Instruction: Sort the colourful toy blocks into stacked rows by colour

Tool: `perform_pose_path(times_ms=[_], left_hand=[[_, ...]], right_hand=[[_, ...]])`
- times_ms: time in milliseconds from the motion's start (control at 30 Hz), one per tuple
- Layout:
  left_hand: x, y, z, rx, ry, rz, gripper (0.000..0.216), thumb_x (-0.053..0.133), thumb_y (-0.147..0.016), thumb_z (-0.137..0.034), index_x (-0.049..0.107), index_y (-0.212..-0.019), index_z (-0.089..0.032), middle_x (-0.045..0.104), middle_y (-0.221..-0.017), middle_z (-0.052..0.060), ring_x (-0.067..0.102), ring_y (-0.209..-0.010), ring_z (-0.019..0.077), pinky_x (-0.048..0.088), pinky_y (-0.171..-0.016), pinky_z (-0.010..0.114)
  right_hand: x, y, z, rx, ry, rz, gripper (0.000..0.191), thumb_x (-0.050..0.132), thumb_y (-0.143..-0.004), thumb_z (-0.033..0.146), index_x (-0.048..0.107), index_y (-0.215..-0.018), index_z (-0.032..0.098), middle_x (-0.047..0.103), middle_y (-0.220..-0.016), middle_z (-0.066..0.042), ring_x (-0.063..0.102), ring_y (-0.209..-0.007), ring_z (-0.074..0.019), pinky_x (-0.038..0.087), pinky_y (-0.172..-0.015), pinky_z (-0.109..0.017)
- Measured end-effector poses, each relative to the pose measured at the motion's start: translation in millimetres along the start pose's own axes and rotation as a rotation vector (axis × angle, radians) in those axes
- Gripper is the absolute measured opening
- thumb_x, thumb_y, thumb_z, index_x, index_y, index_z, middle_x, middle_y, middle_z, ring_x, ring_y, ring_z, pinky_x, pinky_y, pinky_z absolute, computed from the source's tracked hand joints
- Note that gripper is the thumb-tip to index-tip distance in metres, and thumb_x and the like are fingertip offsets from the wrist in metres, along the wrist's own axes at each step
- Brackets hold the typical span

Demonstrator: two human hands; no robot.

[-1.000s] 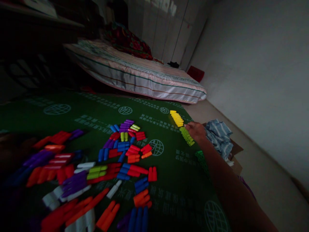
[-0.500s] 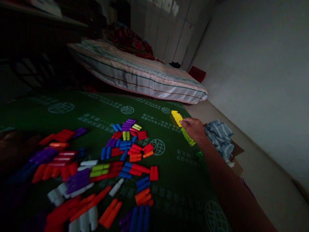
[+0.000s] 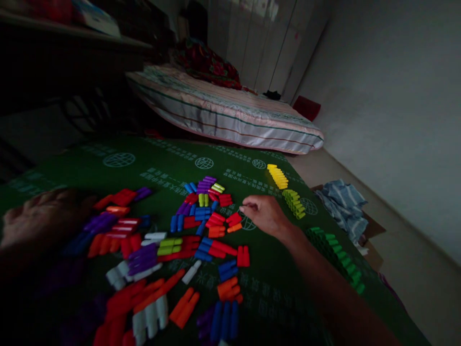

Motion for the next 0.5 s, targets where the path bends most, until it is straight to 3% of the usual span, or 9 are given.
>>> perform_pose_path(times_ms=[233,400,500], left_hand=[[0,2,0,0.019,0.018,-0.011,0.086,0.005,-0.085,-0.066,0.045,-0.126,-0.002,0.037,-0.138,0.028,0.031,-0.131,0.0447,0.028,-0.106,0.062],[-2,4,-1,0.028,0.021,-0.014,0.084,0.007,-0.086,-0.066,0.044,-0.126,-0.002,0.035,-0.14,0.028,0.03,-0.133,0.0438,0.027,-0.107,0.061],[-3,5,-4,0.022,0.018,-0.004,0.085,0.006,-0.085,-0.066,0.044,-0.127,-0.003,0.034,-0.141,0.027,0.029,-0.133,0.0434,0.027,-0.107,0.06]], right_hand=[[48,-3,42,-0.193,0.206,0.133,0.013,0.058,-0.085,0.024,0.07,-0.087,0.023,0.07,-0.085,0.0,0.062,-0.075,-0.0132,0.043,-0.067,-0.024],[71,-30,72,-0.279,0.374,0.152,0.013,0.057,-0.086,0.018,0.069,-0.09,0.024,0.07,-0.1,-0.003,0.063,-0.095,-0.0164,0.045,-0.079,-0.026],[87,-49,84,-0.244,0.497,0.16,0.015,0.055,-0.089,0.026,0.068,-0.095,0.023,0.071,-0.102,-0.006,0.064,-0.097,-0.0187,0.047,-0.079,-0.028]])
Point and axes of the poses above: each hand's wrist, its own y-axis away from the middle knuckle, its own x-axis out of the palm, z = x × y, the point moved 6 cm from there along -y, towards the middle knuckle
